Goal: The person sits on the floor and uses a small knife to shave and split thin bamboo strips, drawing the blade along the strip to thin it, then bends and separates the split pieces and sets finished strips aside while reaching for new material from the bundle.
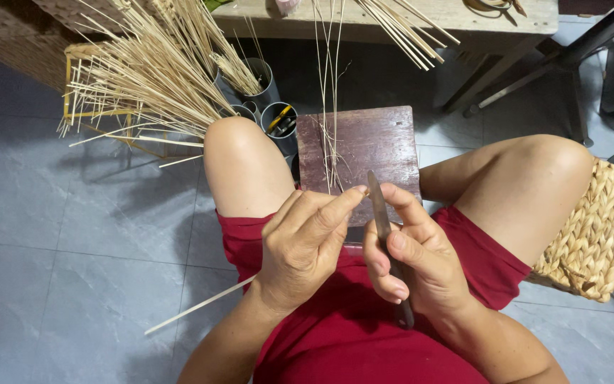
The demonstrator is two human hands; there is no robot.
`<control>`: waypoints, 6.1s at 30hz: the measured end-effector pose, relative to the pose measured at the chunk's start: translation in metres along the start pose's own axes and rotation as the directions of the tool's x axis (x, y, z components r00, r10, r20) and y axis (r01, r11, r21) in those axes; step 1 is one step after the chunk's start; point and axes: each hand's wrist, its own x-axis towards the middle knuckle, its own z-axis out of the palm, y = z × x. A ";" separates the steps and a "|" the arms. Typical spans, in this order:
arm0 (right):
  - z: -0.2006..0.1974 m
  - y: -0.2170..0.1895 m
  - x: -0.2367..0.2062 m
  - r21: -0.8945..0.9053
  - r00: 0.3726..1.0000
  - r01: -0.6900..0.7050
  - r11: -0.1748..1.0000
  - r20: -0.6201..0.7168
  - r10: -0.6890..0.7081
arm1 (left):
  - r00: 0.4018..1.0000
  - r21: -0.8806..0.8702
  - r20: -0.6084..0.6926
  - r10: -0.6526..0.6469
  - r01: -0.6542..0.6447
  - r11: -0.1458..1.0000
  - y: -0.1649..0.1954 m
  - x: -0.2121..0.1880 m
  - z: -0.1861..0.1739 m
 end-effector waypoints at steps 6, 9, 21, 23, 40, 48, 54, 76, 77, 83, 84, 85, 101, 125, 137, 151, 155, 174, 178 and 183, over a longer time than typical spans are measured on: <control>0.001 -0.001 0.000 -0.014 0.999 -0.001 1.000 -0.044 0.001 | 1.000 0.004 0.010 0.012 -0.012 1.000 0.001 -0.001 0.003; -0.001 -0.003 0.002 -0.003 1.000 -0.007 1.000 -0.022 0.007 | 1.000 -0.002 0.026 0.015 -0.015 1.000 0.002 -0.001 0.004; -0.003 -0.002 0.011 -0.009 0.996 -0.067 0.998 -0.066 0.066 | 0.984 -0.142 0.062 -0.170 0.177 0.974 -0.005 0.001 0.004; -0.004 -0.010 0.010 -0.002 0.994 -0.057 0.998 -0.090 0.057 | 0.985 -0.119 0.121 -0.122 0.137 0.983 -0.011 0.001 0.000; -0.014 -0.011 0.012 0.092 0.990 -0.098 0.991 -0.093 0.106 | 0.971 -0.188 0.180 -0.159 0.193 0.963 -0.016 -0.004 0.003; -0.018 -0.015 0.012 0.047 0.997 -0.051 0.998 -0.049 0.053 | 0.972 -0.132 0.149 -0.182 0.202 0.970 -0.015 -0.007 0.010; -0.021 -0.001 0.016 0.049 0.983 -0.152 0.987 -0.099 0.157 | 0.979 -0.083 0.127 -0.157 0.168 0.982 -0.018 -0.012 0.010; -0.026 0.006 0.029 0.045 0.976 -0.204 0.978 -0.063 0.207 | 0.978 0.075 0.177 0.114 -0.129 0.989 -0.002 0.067 -0.007; -0.030 0.010 0.029 0.032 0.971 -0.231 0.972 -0.054 0.232 | 0.976 0.066 0.173 0.132 -0.146 0.987 -0.001 0.069 -0.003; -0.044 0.061 0.043 0.007 0.820 -0.572 0.820 -0.005 0.572 | 0.989 -0.143 0.101 0.110 -0.095 0.985 -0.002 0.093 0.026; -0.044 0.067 0.046 0.030 0.811 -0.584 0.811 0.002 0.585 | 0.990 -0.155 0.095 0.108 -0.092 0.984 -0.005 0.098 0.031; -0.044 0.069 0.047 0.053 0.803 -0.596 0.801 0.010 0.597 | 0.990 -0.168 0.089 0.106 -0.090 0.982 -0.009 0.103 0.036; -0.061 0.006 0.051 0.043 0.961 -0.247 0.968 -0.117 0.250 | 0.862 0.006 0.486 -0.145 0.163 0.987 -0.064 0.084 0.038; -0.071 0.002 0.058 -0.022 0.942 -0.278 0.960 -0.201 0.268 | 0.740 -0.092 0.577 -0.345 0.479 0.873 -0.082 0.081 0.049; -0.088 0.067 0.067 -0.036 0.824 -0.564 0.825 -0.099 0.558 | 0.949 -0.533 0.231 -0.213 0.307 0.788 -0.089 0.134 0.072; -0.130 0.024 0.073 -0.241 0.808 -0.244 0.939 -0.586 0.060 | 0.822 -0.561 0.120 -0.557 0.519 0.645 -0.150 0.103 0.070; -0.120 0.029 0.082 -0.357 0.871 -0.214 0.909 -0.490 0.013 | 0.726 -0.595 0.223 -0.651 0.630 0.498 -0.168 0.069 0.106; -0.136 0.010 0.125 -0.576 0.786 -0.151 0.804 -0.563 -0.256 | 0.705 -0.613 0.069 -0.706 0.589 0.527 -0.181 0.040 0.136; -0.139 -0.005 0.139 -0.633 0.724 -0.176 0.754 -0.602 -0.337 | 0.721 -0.630 0.078 -0.688 0.571 0.527 -0.183 0.035 0.130; -0.155 -0.007 0.148 -0.669 0.685 -0.241 0.703 -0.631 -0.365 | 0.724 -0.607 0.110 -0.681 0.592 0.530 -0.182 0.028 0.131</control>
